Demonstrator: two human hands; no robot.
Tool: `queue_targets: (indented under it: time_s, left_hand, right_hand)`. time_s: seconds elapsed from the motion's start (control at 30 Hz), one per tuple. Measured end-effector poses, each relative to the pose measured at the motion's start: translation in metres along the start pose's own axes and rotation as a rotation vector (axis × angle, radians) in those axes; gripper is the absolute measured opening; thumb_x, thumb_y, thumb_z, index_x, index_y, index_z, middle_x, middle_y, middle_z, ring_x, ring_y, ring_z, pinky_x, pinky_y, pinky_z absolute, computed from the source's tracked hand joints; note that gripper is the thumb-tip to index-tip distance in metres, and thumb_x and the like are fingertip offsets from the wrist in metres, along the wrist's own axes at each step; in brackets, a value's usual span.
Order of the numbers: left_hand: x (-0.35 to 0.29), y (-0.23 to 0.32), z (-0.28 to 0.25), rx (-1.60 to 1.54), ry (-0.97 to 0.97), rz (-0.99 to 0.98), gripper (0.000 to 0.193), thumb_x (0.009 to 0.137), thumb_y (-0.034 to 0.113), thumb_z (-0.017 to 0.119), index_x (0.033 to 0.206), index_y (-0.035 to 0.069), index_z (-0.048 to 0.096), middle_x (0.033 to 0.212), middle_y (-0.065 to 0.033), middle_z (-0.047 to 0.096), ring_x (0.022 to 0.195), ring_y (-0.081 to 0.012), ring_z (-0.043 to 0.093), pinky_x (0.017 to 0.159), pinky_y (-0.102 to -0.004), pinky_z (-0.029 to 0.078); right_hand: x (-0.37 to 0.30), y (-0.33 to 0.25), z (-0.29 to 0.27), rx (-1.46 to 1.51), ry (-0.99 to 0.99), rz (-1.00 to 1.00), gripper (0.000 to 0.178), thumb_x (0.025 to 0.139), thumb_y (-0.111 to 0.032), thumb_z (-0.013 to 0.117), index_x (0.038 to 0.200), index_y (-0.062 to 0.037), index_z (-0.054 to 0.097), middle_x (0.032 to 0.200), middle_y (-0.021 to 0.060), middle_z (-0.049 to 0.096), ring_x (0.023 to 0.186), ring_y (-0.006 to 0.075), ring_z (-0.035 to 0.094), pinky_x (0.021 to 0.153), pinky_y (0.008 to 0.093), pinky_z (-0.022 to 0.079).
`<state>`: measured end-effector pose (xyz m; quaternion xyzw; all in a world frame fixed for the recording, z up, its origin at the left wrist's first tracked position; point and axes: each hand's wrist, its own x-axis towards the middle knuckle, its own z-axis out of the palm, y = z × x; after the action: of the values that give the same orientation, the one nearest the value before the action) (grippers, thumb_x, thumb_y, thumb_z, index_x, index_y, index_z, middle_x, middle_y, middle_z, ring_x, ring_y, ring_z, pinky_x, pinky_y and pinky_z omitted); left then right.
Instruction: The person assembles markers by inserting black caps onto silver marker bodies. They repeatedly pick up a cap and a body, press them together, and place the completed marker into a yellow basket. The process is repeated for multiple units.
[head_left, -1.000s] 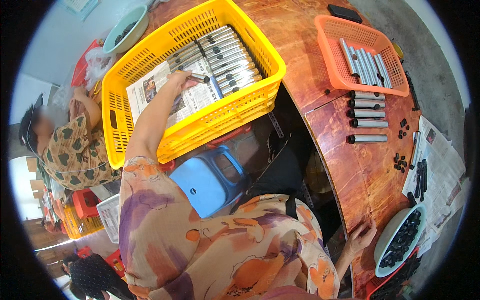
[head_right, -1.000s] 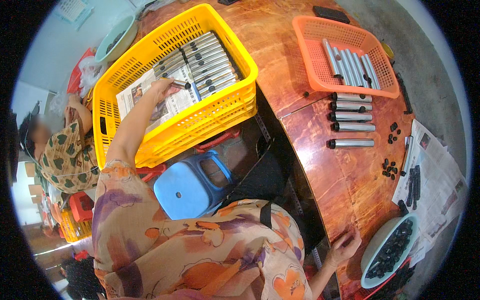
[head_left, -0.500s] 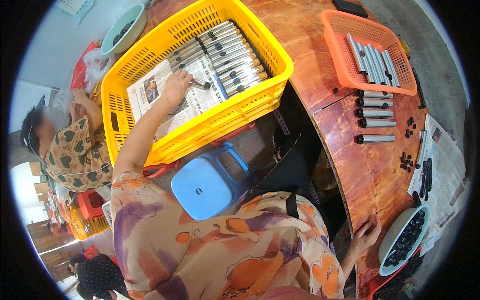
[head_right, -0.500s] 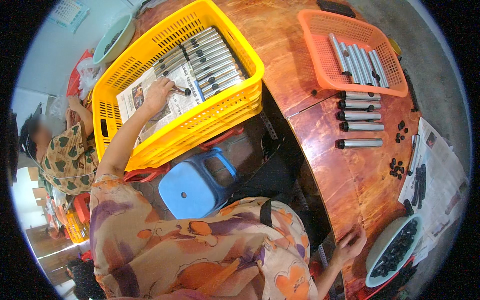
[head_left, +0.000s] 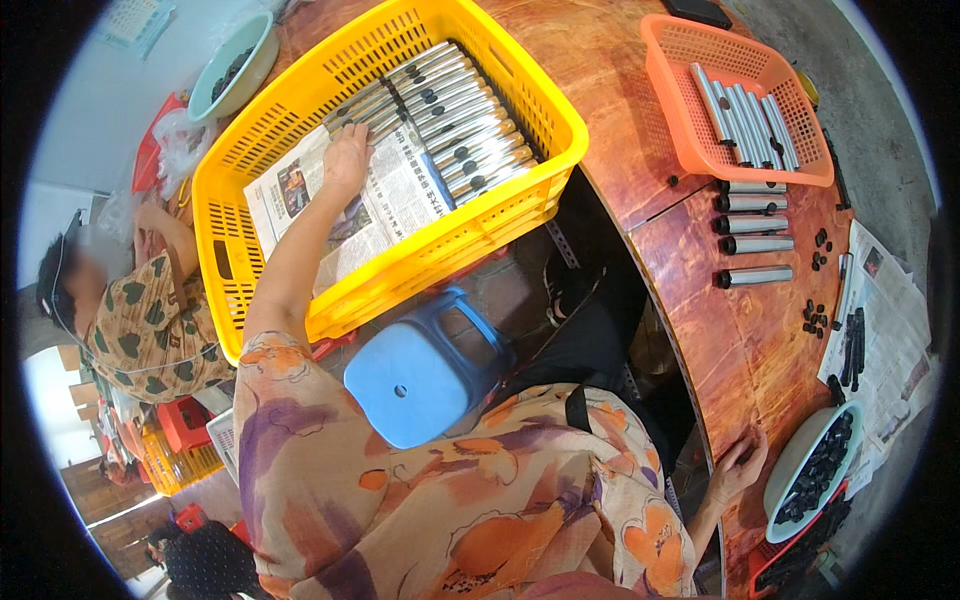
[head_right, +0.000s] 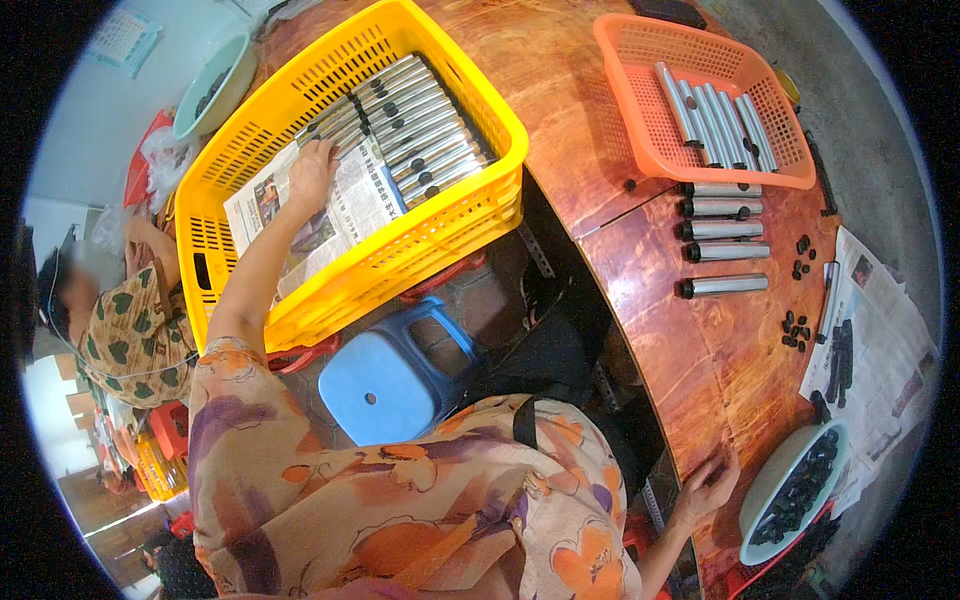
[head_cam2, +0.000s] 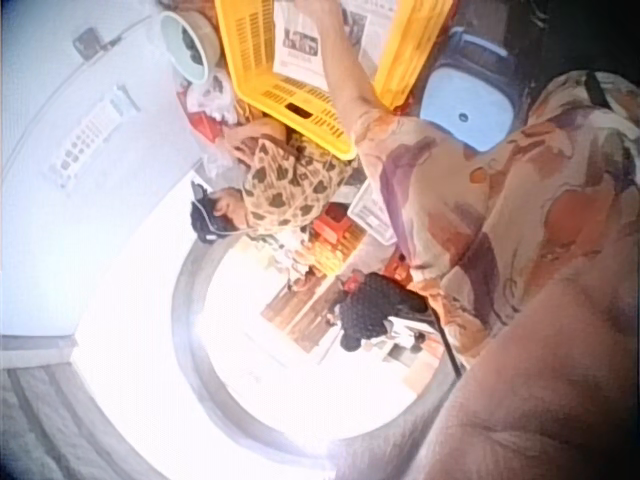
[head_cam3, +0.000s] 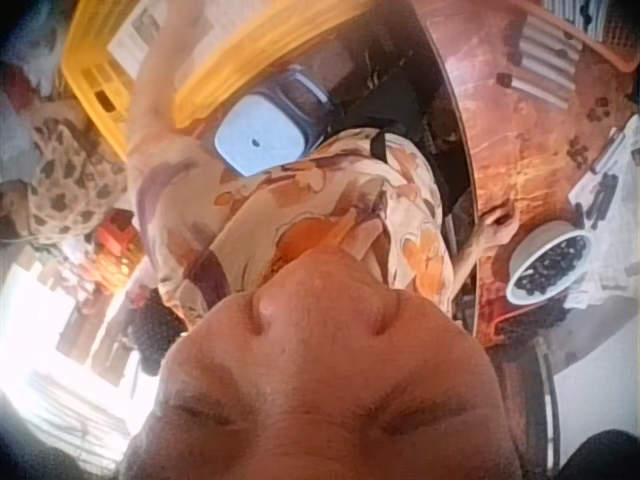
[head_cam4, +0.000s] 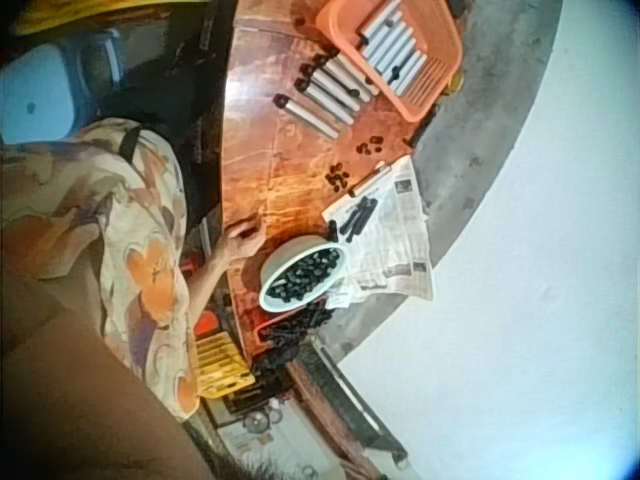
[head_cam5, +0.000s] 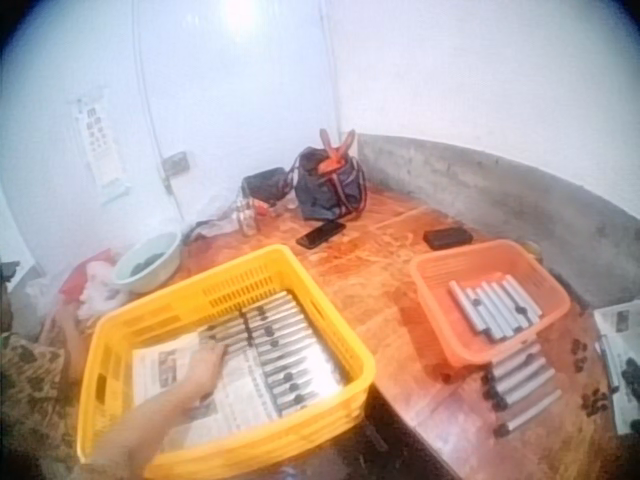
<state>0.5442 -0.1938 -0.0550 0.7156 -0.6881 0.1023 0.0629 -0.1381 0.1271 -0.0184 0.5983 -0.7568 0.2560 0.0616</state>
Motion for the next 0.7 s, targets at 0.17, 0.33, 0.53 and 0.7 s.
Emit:
queue_targets:
  time_s: [0.17,0.33,0.53,0.7]
  left_hand:
    - [0.006,-0.005,0.007,-0.017,0.044,0.057,0.023,0.075,0.009,0.065,0.095,0.006,0.054,0.099,-0.0116,0.055,0.096,-0.0311,0.053,0.082,-0.0396,0.045]
    - [0.017,0.006,0.008,-0.112,0.1,0.089,0.02,0.075,0.006,0.062,0.094,0.007,0.055,0.098,-0.0137,0.055,0.095,-0.034,0.052,0.08,-0.0429,0.044]
    - [0.009,0.018,-0.016,-0.116,0.17,0.162,0.031,0.08,0.01,0.061,0.11,0.005,0.053,0.106,-0.0175,0.055,0.099,-0.0372,0.052,0.083,-0.0445,0.043]
    - [0.025,0.069,-0.077,-0.225,0.291,0.286,0.03,0.085,0.012,0.059,0.112,0.002,0.052,0.099,-0.0156,0.055,0.092,-0.0333,0.055,0.077,-0.0385,0.045]
  right_hand:
    - [0.0,-0.002,-0.003,-0.035,-0.014,0.021,0.024,0.089,-0.001,0.052,0.112,0.005,0.054,0.106,0.0181,0.06,0.096,0.0295,0.06,0.085,0.0351,0.046]
    - [0.009,0.001,0.011,0.038,0.054,0.007,0.021,0.088,-0.005,0.056,0.108,0.0,0.058,0.1,0.0175,0.062,0.088,0.0302,0.061,0.077,0.0357,0.049]
    - [0.132,-0.081,0.028,0.136,0.058,-0.126,0.028,0.08,-0.008,0.062,0.108,-0.0058,0.059,0.097,0.0141,0.061,0.085,0.0294,0.061,0.072,0.0352,0.05]
    - [0.219,-0.097,0.05,0.054,-0.162,-0.483,0.026,0.074,0.0,0.056,0.099,-0.0054,0.059,0.099,0.0126,0.055,0.094,0.0329,0.054,0.077,0.0398,0.046]
